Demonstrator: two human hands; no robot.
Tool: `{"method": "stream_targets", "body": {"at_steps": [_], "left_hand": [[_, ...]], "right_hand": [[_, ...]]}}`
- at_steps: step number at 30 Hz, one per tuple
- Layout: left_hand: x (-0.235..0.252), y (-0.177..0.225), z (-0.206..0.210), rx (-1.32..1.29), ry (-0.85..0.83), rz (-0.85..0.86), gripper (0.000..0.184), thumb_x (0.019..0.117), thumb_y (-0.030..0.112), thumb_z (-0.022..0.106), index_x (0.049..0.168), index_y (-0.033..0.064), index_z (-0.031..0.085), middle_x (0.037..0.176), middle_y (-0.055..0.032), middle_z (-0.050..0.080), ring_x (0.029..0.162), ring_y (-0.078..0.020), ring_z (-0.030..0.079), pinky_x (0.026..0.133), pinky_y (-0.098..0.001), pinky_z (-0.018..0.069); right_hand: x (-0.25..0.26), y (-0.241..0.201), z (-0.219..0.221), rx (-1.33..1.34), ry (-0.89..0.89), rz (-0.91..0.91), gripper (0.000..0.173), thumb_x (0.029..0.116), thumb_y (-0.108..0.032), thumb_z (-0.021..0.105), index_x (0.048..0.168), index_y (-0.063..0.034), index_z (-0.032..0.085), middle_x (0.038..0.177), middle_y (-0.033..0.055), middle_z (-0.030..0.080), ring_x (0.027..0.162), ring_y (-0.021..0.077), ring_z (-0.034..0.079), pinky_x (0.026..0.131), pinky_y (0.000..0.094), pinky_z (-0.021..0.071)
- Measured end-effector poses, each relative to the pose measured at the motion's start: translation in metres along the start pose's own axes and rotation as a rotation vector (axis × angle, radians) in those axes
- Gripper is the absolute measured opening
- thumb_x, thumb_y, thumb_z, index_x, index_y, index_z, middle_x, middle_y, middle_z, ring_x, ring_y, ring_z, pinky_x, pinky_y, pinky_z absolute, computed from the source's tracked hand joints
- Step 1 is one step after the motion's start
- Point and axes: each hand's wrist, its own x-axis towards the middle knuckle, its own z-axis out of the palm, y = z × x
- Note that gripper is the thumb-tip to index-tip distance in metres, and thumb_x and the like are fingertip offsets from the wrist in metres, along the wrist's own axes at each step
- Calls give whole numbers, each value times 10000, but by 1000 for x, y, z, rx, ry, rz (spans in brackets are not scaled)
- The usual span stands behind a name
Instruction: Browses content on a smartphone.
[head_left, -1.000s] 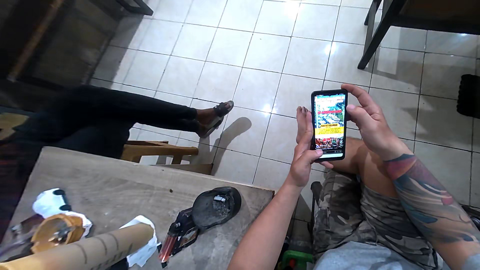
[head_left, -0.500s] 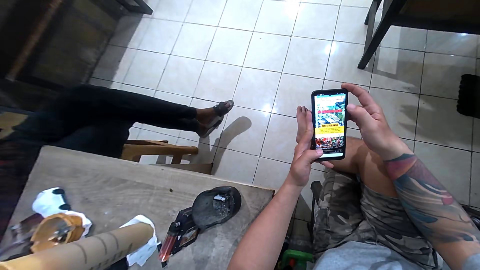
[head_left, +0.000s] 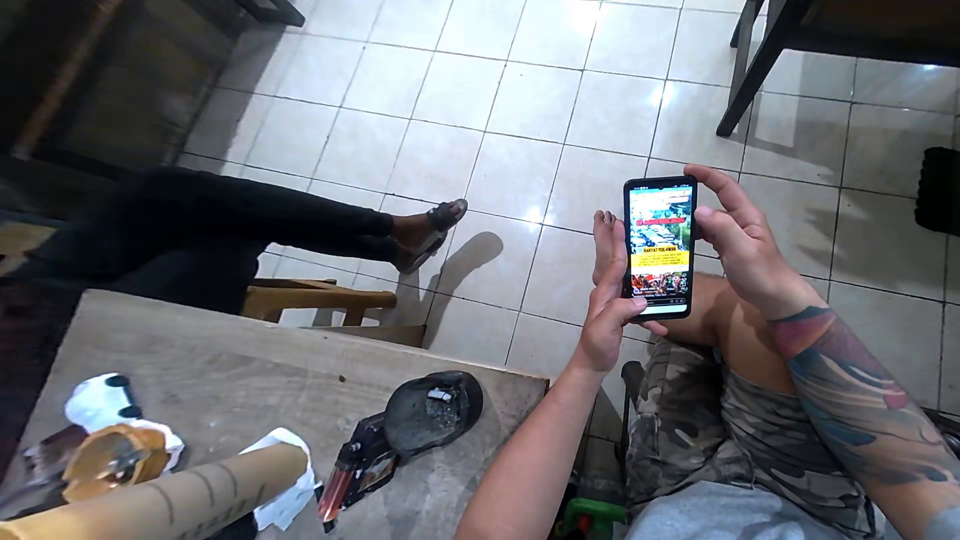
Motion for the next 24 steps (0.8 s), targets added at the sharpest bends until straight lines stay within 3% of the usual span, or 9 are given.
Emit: {"method": "stream_targets", "body": {"at_steps": [24], "left_hand": [[0,1,1,2,7,-2,820,946,183,472,1642,385,88,1578,-113,376,1042,-280,676,583,-452,618]], "right_hand": [[1,1,0,18,-10,-9,497,1097,-200,360,1592,-192,307,1217,103,698,1038,192,710,919,374,594]]}}
